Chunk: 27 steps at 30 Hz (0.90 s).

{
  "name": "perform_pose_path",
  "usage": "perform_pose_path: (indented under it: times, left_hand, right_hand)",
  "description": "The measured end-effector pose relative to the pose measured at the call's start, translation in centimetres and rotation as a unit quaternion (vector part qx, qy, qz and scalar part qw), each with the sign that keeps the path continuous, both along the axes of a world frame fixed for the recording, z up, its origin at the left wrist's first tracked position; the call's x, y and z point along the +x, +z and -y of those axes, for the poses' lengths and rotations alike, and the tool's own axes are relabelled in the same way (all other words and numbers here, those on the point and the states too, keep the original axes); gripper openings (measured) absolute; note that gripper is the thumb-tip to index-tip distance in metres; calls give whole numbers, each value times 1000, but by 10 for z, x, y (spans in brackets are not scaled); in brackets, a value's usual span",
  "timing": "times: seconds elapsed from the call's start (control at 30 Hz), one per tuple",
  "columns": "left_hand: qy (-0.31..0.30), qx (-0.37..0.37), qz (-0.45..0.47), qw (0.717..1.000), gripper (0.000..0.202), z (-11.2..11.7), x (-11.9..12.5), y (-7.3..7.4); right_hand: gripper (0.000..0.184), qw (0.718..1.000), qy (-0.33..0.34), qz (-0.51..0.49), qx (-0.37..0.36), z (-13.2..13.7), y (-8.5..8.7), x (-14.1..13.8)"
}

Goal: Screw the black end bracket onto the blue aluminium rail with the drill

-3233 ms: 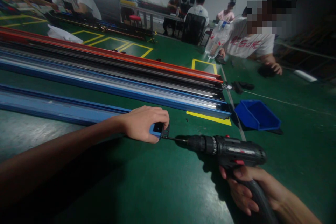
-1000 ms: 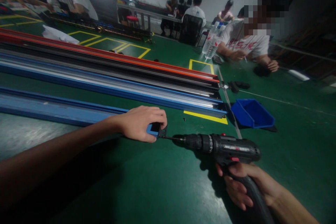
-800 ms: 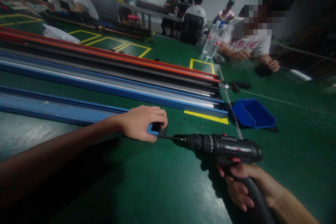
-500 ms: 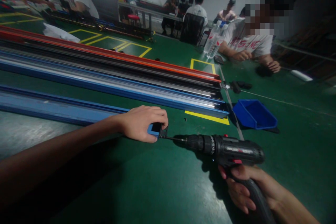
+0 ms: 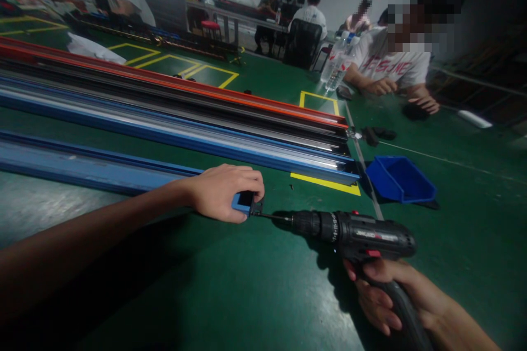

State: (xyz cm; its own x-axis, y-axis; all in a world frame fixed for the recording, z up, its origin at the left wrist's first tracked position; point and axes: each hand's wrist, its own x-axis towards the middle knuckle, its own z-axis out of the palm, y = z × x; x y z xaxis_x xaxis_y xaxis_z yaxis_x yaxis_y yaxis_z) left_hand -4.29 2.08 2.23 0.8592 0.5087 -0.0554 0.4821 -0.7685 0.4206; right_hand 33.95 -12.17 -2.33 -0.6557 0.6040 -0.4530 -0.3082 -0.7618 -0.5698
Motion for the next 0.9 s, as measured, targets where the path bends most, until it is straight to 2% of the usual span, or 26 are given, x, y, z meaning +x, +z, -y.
perform_pose_path:
  times: [0.9]
  left_hand:
    - [2, -2, -4, 1000, 24, 0, 1, 2]
  right_hand:
    - [24, 1000, 20, -21, -12, -5, 2, 0]
